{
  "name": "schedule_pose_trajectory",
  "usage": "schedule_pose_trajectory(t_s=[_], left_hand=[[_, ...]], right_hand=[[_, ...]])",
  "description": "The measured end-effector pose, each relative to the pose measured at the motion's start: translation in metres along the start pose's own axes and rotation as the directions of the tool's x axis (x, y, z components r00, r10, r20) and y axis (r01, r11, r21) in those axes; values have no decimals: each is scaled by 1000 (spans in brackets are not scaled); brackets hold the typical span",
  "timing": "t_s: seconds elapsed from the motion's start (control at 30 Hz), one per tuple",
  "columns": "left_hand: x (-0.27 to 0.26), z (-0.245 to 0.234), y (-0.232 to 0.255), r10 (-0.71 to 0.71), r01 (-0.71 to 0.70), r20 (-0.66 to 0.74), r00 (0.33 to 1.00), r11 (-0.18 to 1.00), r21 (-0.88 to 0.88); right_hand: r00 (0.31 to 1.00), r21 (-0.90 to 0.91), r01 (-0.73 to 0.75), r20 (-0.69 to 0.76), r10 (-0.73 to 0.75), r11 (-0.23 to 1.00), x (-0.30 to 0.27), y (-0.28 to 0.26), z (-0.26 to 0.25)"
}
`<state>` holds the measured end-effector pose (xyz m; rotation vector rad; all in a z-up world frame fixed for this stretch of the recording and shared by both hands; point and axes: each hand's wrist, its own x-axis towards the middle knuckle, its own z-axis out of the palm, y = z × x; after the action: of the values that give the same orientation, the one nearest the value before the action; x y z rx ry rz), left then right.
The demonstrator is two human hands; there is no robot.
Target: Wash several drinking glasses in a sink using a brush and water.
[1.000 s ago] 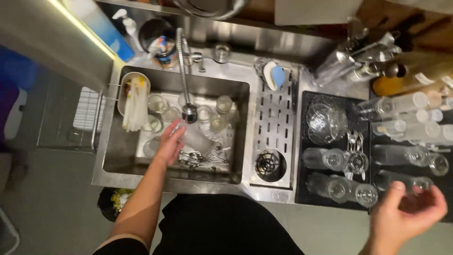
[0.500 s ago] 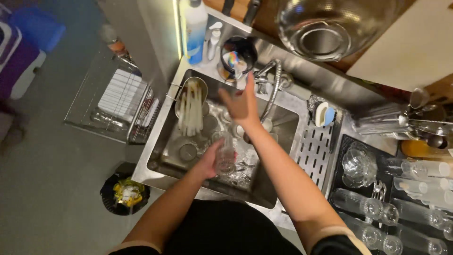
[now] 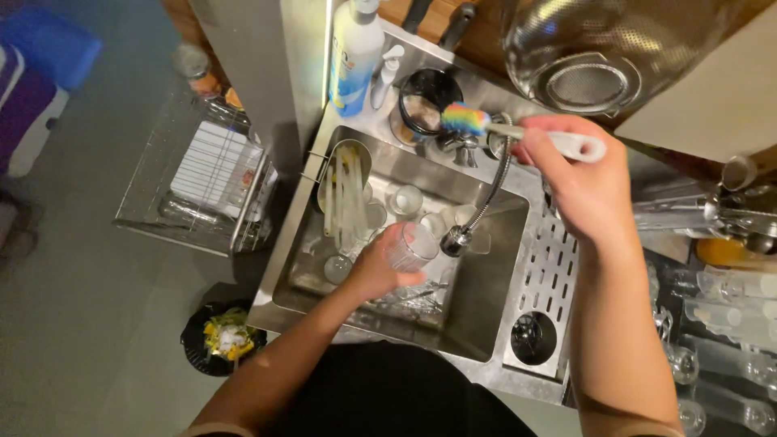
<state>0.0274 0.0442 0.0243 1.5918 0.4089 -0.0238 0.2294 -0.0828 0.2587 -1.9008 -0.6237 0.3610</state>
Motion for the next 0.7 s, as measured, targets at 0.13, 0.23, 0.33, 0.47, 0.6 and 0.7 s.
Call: schedule_pose_trajectory(t_s=[0.13, 0.23, 0.33, 0.47, 0.6, 0.7], left_hand=[[-2, 9, -8, 61, -55, -37, 997, 989, 136], [-6, 9, 6, 117, -108, -70, 991, 987, 116], [-11, 13, 9, 295, -275, -31, 955, 922, 274], [-17, 24, 4, 588, -495, -23, 809, 701, 514], [-30, 31, 7, 668, -513, -46, 743, 612, 601], [-31, 28, 17, 707, -530, -20, 707, 548, 647]], right_hand=[[997, -1, 13, -77, -13, 1000, -77, 26, -36], [994, 85, -104, 29, 102, 991, -119, 61, -28], [958, 164, -260, 169, 233, 951, -160, 119, 0], [951, 289, -308, 72, 300, 907, -179, 126, 16], [895, 532, -334, -80, 439, 778, -179, 134, 6], [966, 239, -216, -87, 242, 947, -199, 143, 13]])
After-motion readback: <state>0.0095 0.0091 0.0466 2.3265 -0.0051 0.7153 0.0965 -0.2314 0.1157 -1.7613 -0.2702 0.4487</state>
